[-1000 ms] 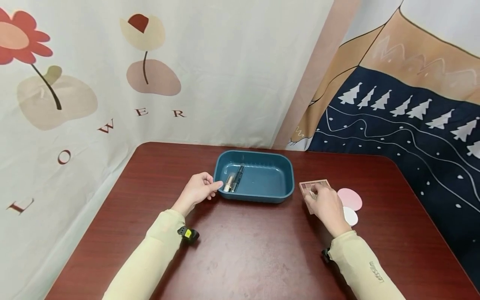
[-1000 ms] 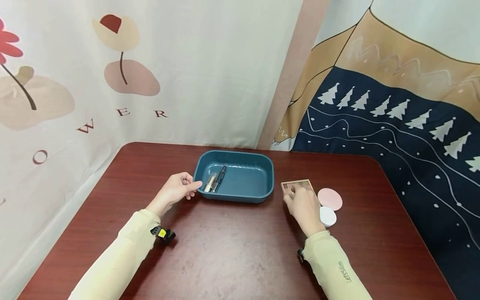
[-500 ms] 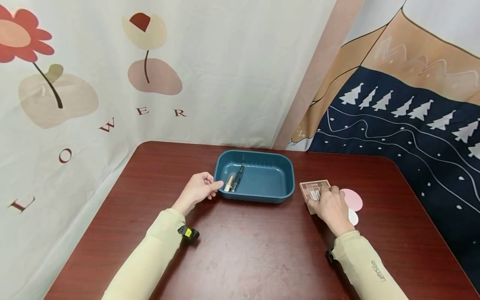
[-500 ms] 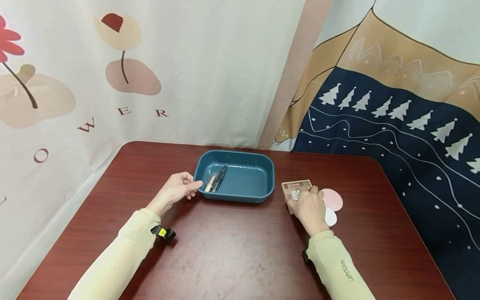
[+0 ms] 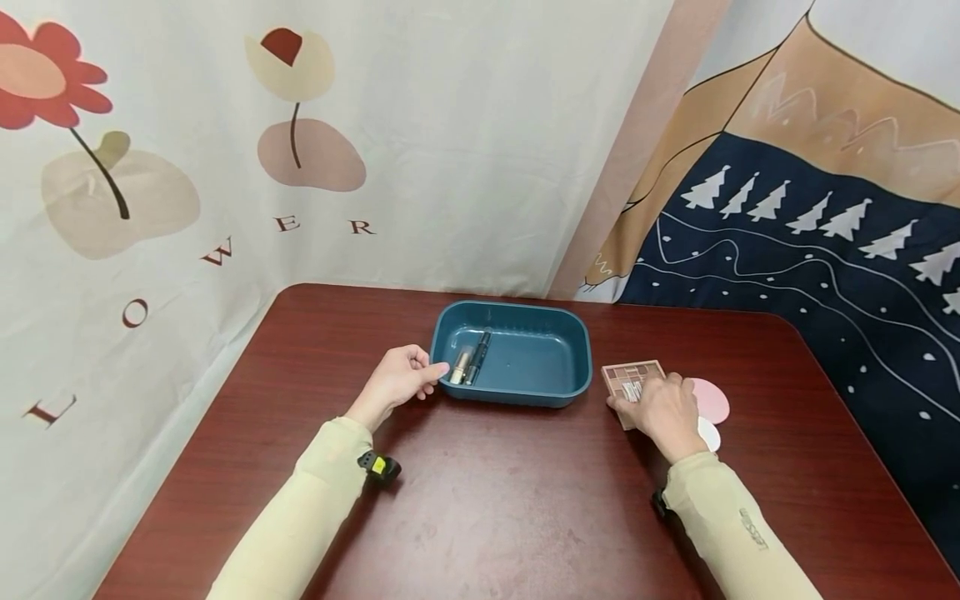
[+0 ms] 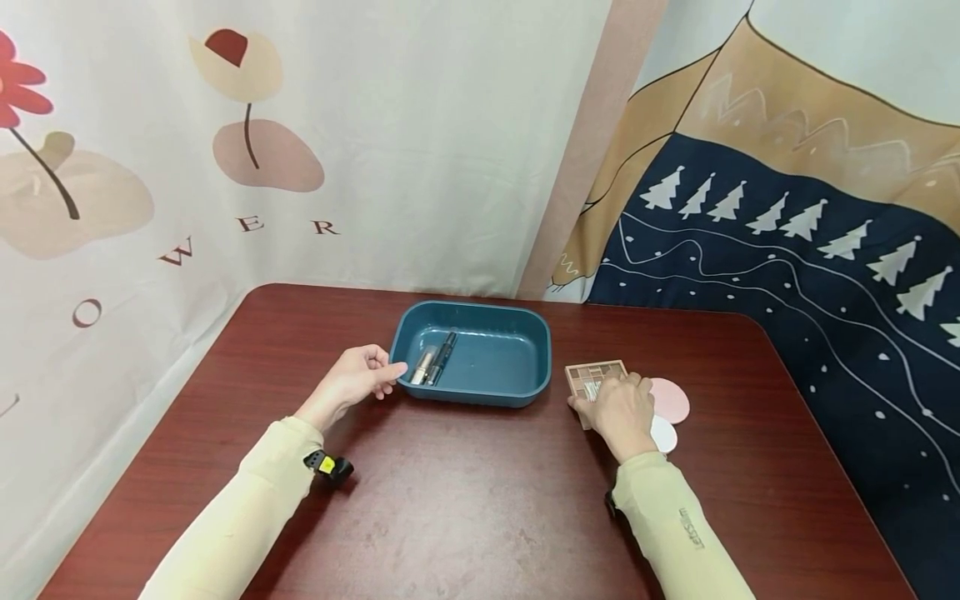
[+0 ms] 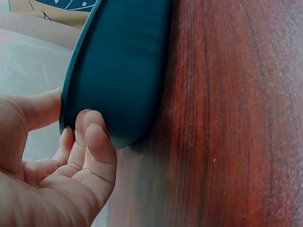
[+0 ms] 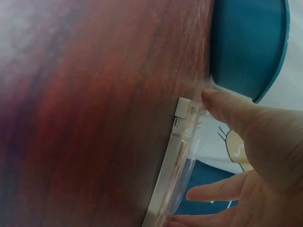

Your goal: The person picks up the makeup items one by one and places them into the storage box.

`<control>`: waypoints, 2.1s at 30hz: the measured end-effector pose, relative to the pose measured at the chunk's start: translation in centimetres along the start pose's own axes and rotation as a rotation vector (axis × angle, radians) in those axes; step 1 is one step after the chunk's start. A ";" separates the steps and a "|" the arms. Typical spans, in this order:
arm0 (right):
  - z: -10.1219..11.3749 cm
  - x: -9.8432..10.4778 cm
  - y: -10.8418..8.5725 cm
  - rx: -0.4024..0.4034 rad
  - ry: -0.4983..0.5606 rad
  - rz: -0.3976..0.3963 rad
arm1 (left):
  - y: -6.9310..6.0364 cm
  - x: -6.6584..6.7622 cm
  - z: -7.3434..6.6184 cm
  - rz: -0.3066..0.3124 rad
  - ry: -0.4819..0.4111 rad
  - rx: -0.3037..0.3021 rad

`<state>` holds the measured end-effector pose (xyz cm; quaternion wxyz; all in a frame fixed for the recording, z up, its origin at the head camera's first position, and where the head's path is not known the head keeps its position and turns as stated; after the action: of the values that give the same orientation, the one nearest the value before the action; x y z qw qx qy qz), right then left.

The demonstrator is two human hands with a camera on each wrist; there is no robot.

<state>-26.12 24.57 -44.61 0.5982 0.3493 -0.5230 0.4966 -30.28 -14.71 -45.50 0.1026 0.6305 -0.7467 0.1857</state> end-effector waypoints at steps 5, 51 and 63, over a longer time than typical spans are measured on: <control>0.1 -0.1 0.4 -0.003 -0.017 0.002 | -0.1 0.0 -0.1 0.005 0.001 0.003; 3.0 5.0 -0.5 0.149 0.119 -0.233 | -0.2 -0.1 0.1 -0.004 -0.032 0.022; 5.0 6.9 -1.1 0.234 0.129 -0.268 | -0.2 0.0 0.1 -0.010 -0.006 0.029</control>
<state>-26.73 21.17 -36.76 0.6468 0.4503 -0.3710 0.4911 -30.04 -14.77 -45.57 0.0920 0.6361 -0.7411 0.1942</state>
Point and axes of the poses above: each hand's wrist, its own y-axis towards the middle knuckle, its own x-axis out of the back of the hand, z = x × y, the point moved 10 cm from there along y, towards the middle knuckle, and after that the axes turned 5 degrees about -x, right-handed, at the moved point
